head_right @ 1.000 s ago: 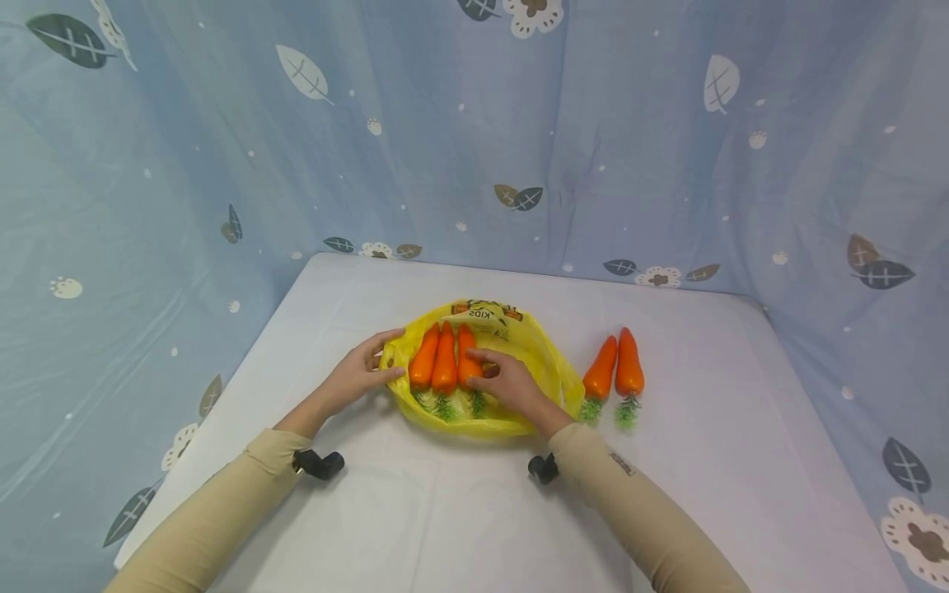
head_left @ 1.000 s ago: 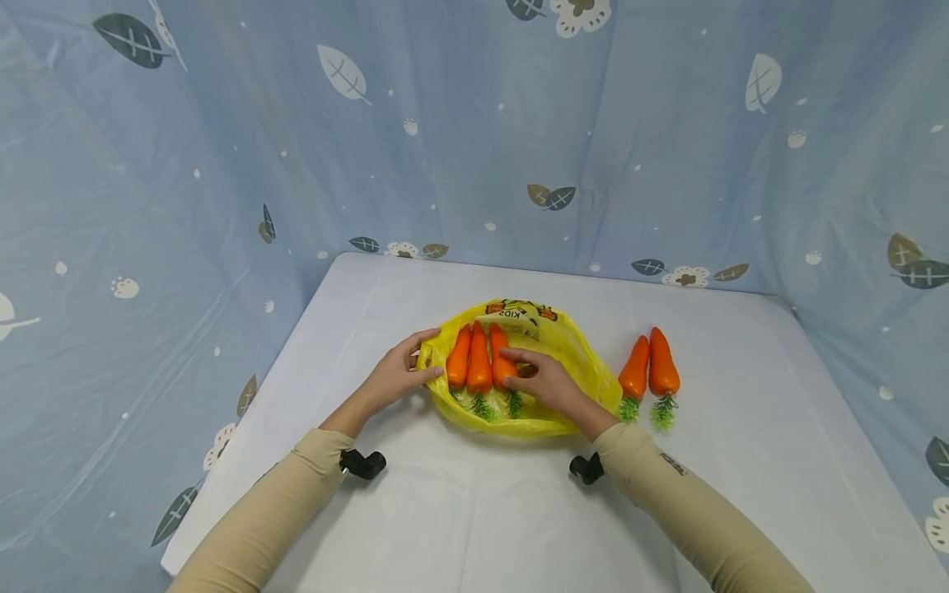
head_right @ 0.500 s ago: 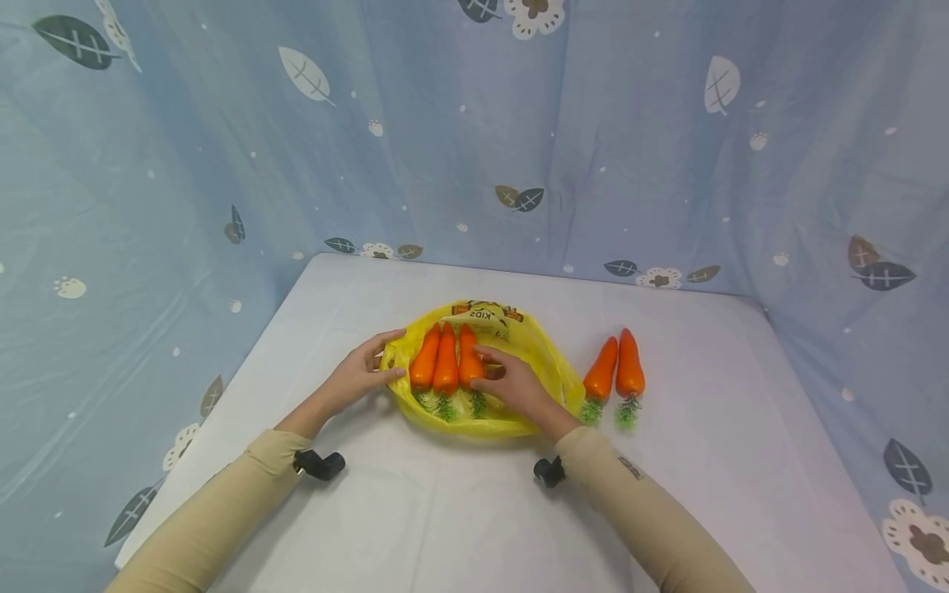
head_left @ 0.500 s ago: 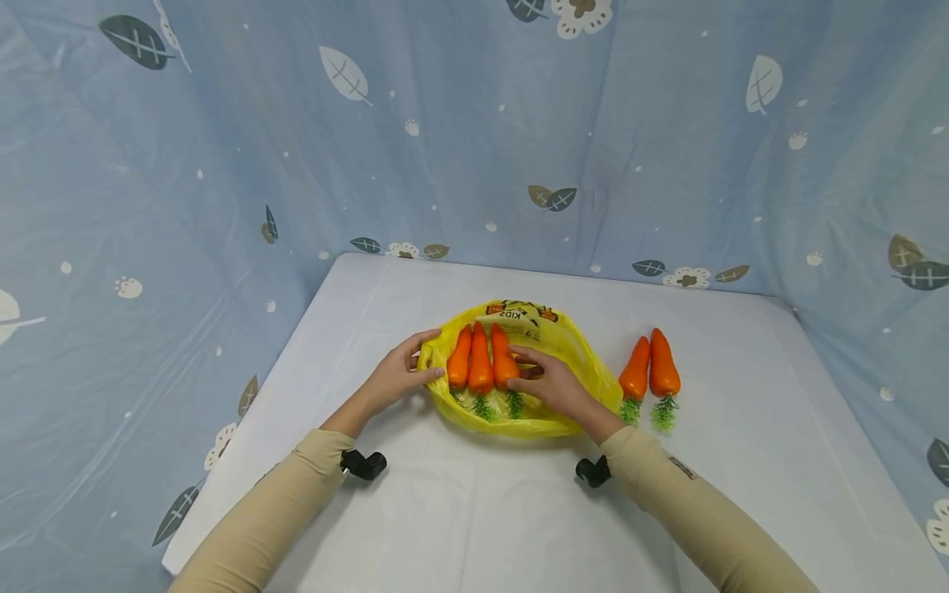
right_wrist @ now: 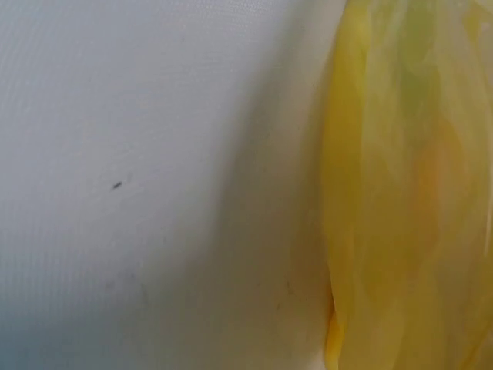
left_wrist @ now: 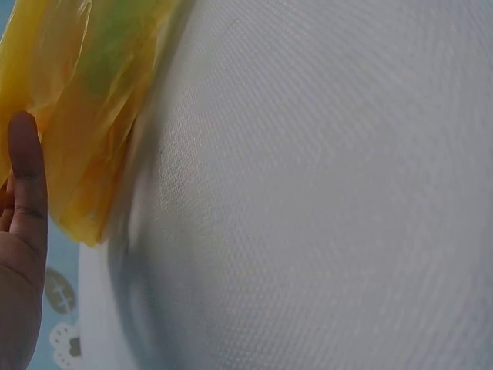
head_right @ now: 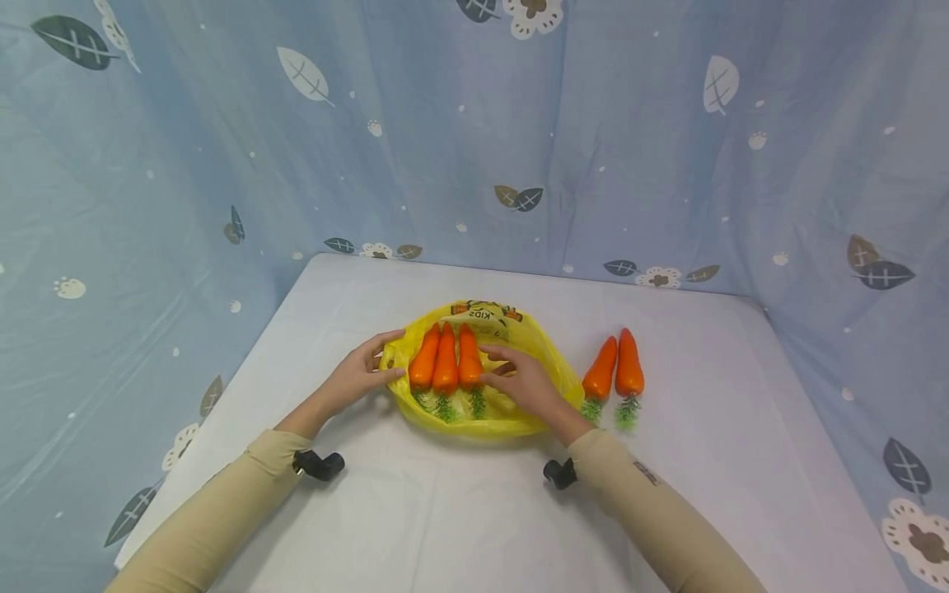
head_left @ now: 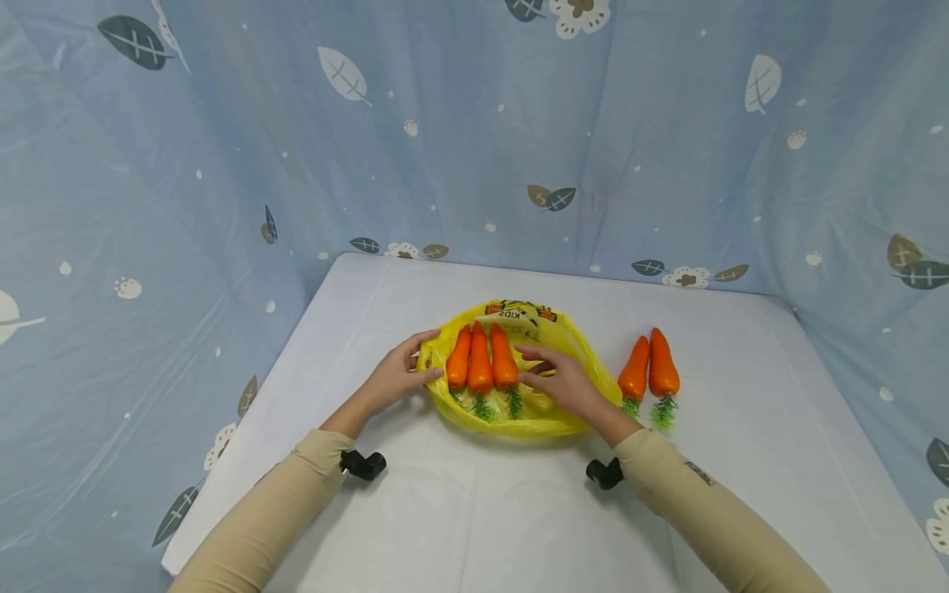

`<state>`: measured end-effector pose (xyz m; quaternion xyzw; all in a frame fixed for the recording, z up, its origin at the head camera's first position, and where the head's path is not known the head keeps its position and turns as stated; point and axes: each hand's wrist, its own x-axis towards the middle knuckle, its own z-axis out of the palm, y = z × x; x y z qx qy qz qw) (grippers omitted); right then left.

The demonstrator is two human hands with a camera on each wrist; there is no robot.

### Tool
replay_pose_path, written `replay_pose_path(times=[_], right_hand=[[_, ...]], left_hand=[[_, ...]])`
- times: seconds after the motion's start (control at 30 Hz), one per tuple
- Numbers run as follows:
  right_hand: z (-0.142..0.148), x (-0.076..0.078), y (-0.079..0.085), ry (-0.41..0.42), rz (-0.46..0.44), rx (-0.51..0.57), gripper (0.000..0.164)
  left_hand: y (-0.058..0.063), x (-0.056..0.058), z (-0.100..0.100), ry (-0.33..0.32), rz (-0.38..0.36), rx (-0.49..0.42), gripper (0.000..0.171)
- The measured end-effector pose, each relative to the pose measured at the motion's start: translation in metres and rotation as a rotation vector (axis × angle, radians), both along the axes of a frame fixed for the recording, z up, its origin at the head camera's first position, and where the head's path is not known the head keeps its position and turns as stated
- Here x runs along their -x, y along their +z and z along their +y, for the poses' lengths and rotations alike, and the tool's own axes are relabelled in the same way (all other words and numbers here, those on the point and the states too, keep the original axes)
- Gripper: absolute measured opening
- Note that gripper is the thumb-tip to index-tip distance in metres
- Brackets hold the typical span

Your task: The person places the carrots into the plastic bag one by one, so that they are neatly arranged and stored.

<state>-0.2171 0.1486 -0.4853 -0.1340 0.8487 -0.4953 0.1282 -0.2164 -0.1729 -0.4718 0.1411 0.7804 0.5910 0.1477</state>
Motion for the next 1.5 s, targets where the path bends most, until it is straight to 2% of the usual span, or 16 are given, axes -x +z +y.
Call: replay_pose_path(times=[0.17,0.33,0.93,1.5], right_hand=[[0.003,-0.003,0.005,0.015,0.013,-0.018,0.054],[0.008,-0.006,0.009,0.018,0.031,-0.018,0.052],[0.029,-0.010,0.015,-0.004,0.121,-0.037,0.042],[0.048,-0.016,0.019,-0.032,0.171,0.010,0.038]], left_hand=[[-0.019,0.010,-0.004,0.010,-0.006,0.017,0.074],[-0.024,0.011,-0.006,0.009,0.001,0.006,0.075],[-0.022,0.011,-0.007,0.008,0.018,-0.002,0.073],[-0.024,0.011,-0.008,0.004,0.018,-0.021,0.073]])
